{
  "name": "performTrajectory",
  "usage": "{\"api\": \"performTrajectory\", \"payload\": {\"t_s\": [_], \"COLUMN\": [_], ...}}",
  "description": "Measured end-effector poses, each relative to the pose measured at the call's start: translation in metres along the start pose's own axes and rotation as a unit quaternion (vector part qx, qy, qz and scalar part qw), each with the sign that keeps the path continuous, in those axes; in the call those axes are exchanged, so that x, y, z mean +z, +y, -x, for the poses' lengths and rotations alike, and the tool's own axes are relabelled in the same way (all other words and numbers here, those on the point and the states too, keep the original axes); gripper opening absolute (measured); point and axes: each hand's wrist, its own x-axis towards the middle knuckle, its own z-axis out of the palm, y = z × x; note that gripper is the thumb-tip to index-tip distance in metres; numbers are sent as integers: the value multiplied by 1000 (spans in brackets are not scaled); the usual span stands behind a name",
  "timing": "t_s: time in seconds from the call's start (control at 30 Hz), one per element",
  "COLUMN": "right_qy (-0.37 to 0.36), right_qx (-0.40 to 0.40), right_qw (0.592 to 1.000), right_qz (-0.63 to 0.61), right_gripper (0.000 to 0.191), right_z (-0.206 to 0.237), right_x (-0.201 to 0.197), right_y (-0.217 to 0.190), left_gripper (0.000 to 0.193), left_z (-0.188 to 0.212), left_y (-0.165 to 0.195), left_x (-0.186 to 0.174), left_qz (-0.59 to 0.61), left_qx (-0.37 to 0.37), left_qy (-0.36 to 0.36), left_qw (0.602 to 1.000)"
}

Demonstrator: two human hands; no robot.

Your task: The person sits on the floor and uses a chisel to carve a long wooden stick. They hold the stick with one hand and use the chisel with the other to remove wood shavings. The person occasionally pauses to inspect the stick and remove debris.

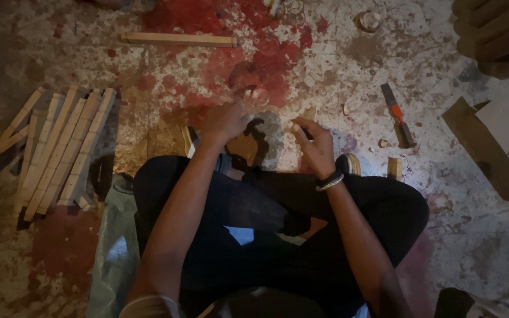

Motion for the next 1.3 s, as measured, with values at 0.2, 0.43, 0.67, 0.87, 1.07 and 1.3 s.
{"api": "performTrajectory", "payload": {"t_s": [0.2, 0.43, 0.67, 0.87, 1.07, 1.3], "right_qy": [-1, -4, 0, 38, 50, 54], "right_qx": [-53, -20, -79, -42, -40, -35], "right_qw": [998, 1000, 997, 996, 997, 994], "right_qz": [25, 21, 25, 67, 42, 89], "right_gripper": [31, 32, 30, 30, 30, 30], "right_z": [0, 1, 2, -2, -3, -2], "right_x": [0, 0, 1, 1, -1, 1], "right_y": [2, -2, -3, -3, -6, -10], "left_gripper": [39, 39, 34, 25, 31, 43], "left_z": [0, -1, -1, -4, -5, -16], "left_y": [0, -1, -1, -2, 2, -3], "left_x": [0, 0, 1, 1, -4, -9], "left_qz": [3, 5, -5, -17, -21, -104], "left_qx": [-28, -1, 41, 41, 10, 76], "left_qy": [-37, -11, 83, 180, 188, 312], "left_qw": [999, 1000, 996, 983, 982, 941]}}
